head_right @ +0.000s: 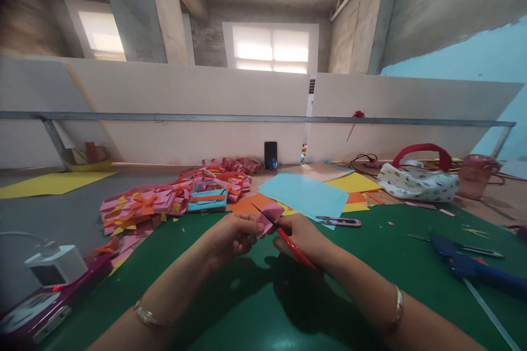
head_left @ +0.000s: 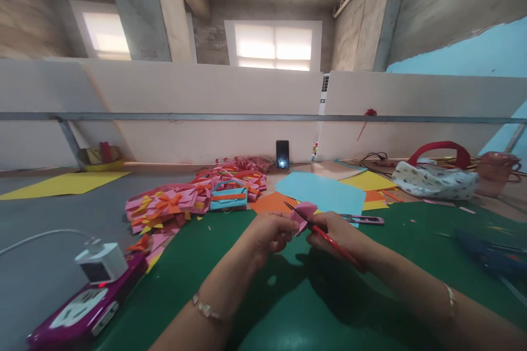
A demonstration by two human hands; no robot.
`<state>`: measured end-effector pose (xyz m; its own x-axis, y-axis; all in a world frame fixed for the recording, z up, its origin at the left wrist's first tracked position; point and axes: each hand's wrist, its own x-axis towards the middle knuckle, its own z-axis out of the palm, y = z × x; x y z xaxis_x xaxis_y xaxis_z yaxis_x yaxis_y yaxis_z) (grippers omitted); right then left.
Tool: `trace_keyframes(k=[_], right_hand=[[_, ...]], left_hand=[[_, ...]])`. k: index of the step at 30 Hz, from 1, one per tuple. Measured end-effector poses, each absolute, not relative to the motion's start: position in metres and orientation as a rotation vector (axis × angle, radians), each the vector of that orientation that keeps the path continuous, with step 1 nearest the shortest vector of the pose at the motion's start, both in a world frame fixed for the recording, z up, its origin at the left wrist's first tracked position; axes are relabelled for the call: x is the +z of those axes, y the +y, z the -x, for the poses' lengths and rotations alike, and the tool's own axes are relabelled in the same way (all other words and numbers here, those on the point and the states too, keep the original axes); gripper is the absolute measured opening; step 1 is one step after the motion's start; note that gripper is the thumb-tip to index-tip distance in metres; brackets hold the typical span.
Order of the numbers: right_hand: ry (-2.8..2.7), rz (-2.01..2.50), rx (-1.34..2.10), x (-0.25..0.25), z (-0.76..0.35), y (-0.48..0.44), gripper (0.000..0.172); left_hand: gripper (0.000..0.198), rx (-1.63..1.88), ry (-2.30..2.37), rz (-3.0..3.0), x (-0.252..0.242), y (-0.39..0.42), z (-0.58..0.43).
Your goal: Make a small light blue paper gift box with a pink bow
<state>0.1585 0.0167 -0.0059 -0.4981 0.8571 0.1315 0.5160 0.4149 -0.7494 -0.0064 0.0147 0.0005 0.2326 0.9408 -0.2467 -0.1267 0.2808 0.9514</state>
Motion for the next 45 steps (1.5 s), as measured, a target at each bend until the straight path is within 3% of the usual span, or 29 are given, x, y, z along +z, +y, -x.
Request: trace_keyframes(k=[5,9,15,25,45], right_hand=[[-2.107,1.226,1.060,-0.003,-0.163,0.015,0.027],[-2.118,1.246,0.960,-0.004,-0.163,0.015,0.027],[-2.171,1.266,0.669,-0.008,-0.160,0.015,0.004],[-2.210,1.350,0.434,-0.009,-0.158,0.013,0.015],[-2.230,1.385,0.400,-0.018,-0.157,0.016,0.025]], left_hand=[[0.010,1.107,1.032,-0.976,0.000,0.018,0.009],[0.012,1.253,1.020,-0.899,-0.001,0.021,0.010],[0.017,1.246,1.038,-0.955,-0.007,0.021,0.011],[0.023,1.230,1.056,-0.999,-0.012,0.022,0.007],[0.023,1.308,0.956,-0.800,-0.018,0.021,-0.001]])
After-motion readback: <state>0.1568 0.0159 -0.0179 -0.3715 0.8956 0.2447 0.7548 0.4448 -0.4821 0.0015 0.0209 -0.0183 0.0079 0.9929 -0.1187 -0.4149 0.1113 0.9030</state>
